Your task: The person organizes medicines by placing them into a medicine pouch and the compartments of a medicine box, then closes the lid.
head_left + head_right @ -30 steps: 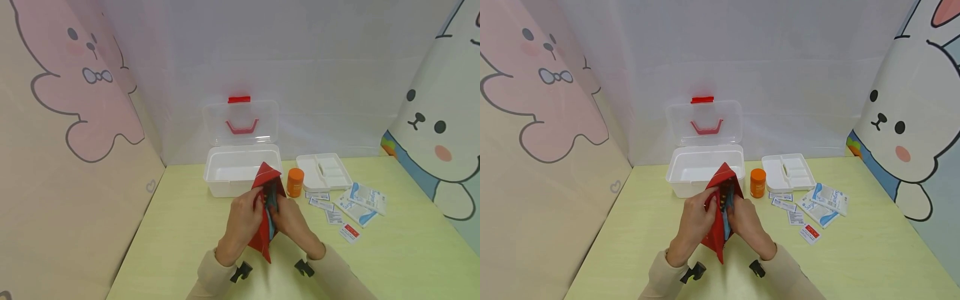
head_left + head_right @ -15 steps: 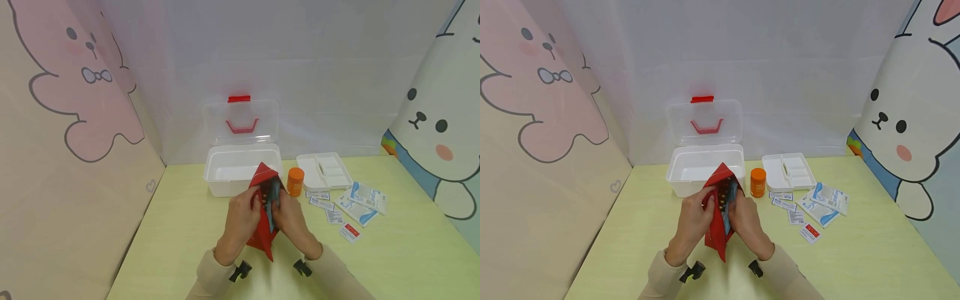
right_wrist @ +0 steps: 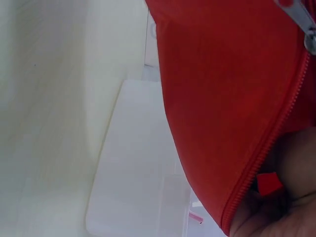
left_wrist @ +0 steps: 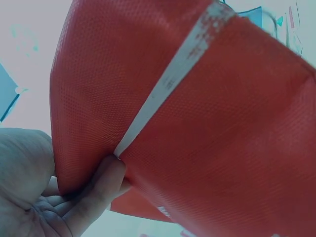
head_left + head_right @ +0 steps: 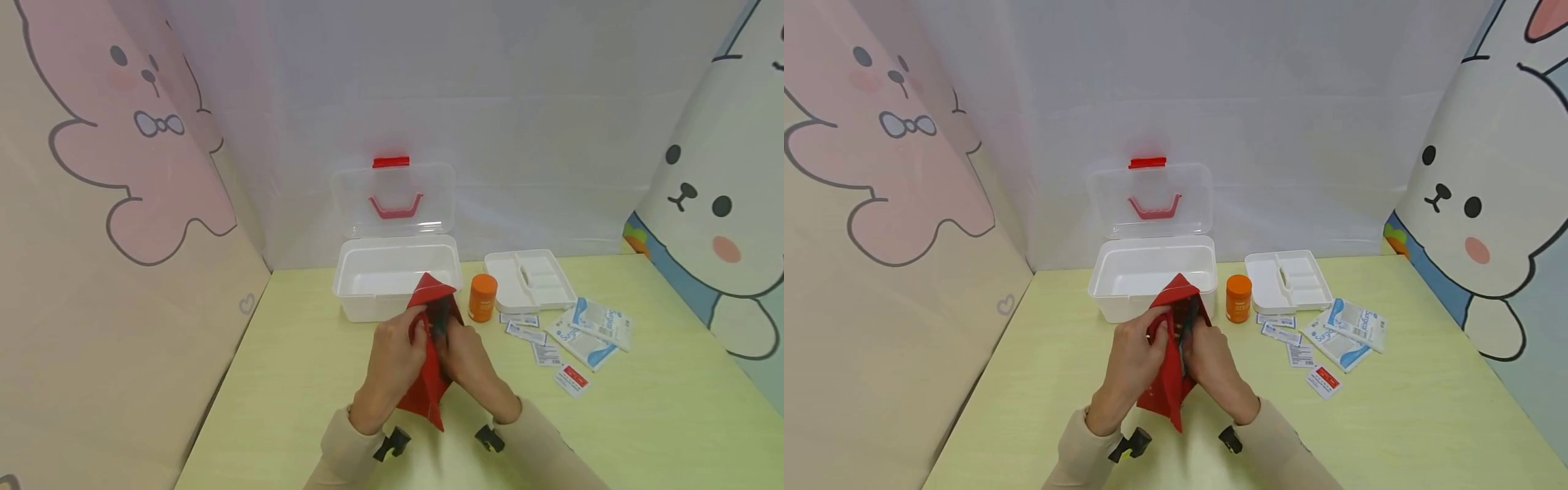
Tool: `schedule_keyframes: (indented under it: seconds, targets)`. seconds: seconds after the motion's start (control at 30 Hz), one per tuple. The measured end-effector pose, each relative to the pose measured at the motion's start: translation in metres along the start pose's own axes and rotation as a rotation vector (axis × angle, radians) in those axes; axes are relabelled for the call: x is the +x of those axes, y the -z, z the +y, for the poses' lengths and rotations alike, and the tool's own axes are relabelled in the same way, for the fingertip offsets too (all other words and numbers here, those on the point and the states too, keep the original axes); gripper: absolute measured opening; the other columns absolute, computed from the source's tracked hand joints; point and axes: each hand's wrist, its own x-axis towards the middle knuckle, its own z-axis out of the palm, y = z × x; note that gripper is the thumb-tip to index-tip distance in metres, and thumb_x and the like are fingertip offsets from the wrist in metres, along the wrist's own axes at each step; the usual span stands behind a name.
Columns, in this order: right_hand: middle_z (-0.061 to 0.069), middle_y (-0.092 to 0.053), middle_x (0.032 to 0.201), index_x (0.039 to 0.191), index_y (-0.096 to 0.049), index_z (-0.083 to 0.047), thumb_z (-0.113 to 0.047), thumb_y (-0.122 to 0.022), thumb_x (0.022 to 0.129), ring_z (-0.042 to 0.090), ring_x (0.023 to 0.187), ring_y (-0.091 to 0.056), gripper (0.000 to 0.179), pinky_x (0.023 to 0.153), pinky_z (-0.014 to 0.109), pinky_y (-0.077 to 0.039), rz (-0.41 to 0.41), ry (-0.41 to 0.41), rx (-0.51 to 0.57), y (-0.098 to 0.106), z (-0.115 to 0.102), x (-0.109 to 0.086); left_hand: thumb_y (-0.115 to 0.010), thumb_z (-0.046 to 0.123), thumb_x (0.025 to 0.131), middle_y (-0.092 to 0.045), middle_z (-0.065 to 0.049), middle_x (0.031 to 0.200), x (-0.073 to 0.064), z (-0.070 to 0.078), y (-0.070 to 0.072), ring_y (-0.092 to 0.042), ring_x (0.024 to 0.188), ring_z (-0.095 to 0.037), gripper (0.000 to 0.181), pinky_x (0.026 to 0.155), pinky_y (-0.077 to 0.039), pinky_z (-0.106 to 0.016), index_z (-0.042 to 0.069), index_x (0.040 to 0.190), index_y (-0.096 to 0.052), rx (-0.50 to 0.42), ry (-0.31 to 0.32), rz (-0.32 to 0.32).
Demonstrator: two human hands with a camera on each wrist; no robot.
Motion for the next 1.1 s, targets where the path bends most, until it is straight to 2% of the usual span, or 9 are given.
schedule_keyframes:
  seconds: [0.13,0.27,0.47,0.7,0.9,1.1]
  targets:
    - [0.006,-0.055,0.066,0.104,-0.056,0.000,-0.012,-0.060,0.092,0.016,0.054,-0.052,0.018,0.048,0.026,-0.046,-0.055,-0.052,0.045,0.004,-0.003,-0.001,-0.063,0.000,0.088,-0.075,-0.013,0.096,0.001,-0.003,0.002,-0.072,0.082,-0.024,0.023,0.077,-0.059,-0.035,0.000,0.110,-0.070,0.048,-0.009,-0.002]
    - [0.007,-0.056,0.069,0.108,-0.056,0.002,-0.015,-0.061,0.092,0.016,0.053,-0.052,0.024,0.047,0.025,-0.045,-0.065,-0.088,0.054,0.010,-0.007,-0.003,-0.063,0.000,0.089,-0.075,-0.014,0.098,0.002,-0.003,0.006,-0.072,0.083,-0.024,0.024,0.078,-0.059,-0.035,-0.001,0.112,-0.069,0.055,-0.001,-0.034]
    - [0.008,-0.062,0.074,0.117,-0.057,0.004,-0.016,-0.063,0.091,0.014,0.056,-0.054,0.033,0.048,0.023,-0.046,-0.061,-0.081,0.062,0.021,-0.013,-0.007,-0.062,-0.001,0.089,-0.074,-0.016,0.102,0.003,-0.002,0.012,-0.072,0.085,-0.024,0.026,0.079,-0.059,-0.034,-0.003,0.114,-0.068,0.059,0.007,-0.070]
    - [0.010,-0.071,0.088,0.116,-0.062,0.002,-0.012,-0.064,0.092,0.013,0.066,-0.061,0.028,0.055,0.023,-0.052,-0.026,0.029,0.068,0.034,-0.015,-0.011,-0.062,-0.002,0.089,-0.074,-0.016,0.101,0.004,-0.006,0.014,-0.072,0.083,-0.025,0.025,0.078,-0.059,-0.035,-0.002,0.114,-0.068,0.077,0.002,-0.047]
    - [0.010,-0.074,0.093,0.115,-0.064,0.000,-0.014,-0.064,0.092,0.016,0.073,-0.068,0.027,0.059,0.024,-0.055,0.004,0.099,0.055,0.046,-0.014,-0.010,-0.062,-0.001,0.090,-0.074,-0.016,0.101,0.004,-0.007,0.015,-0.071,0.082,-0.025,0.025,0.075,-0.060,-0.034,-0.002,0.114,-0.068,0.077,0.001,-0.048]
    - [0.009,-0.075,0.090,0.110,-0.067,-0.006,-0.015,-0.064,0.092,0.021,0.075,-0.071,0.021,0.064,0.034,-0.058,0.112,0.181,0.046,0.060,-0.005,-0.002,-0.062,-0.002,0.089,-0.074,-0.015,0.100,0.004,-0.008,0.016,-0.071,0.082,-0.024,0.025,0.076,-0.059,-0.034,-0.002,0.113,-0.069,0.079,-0.004,-0.035]
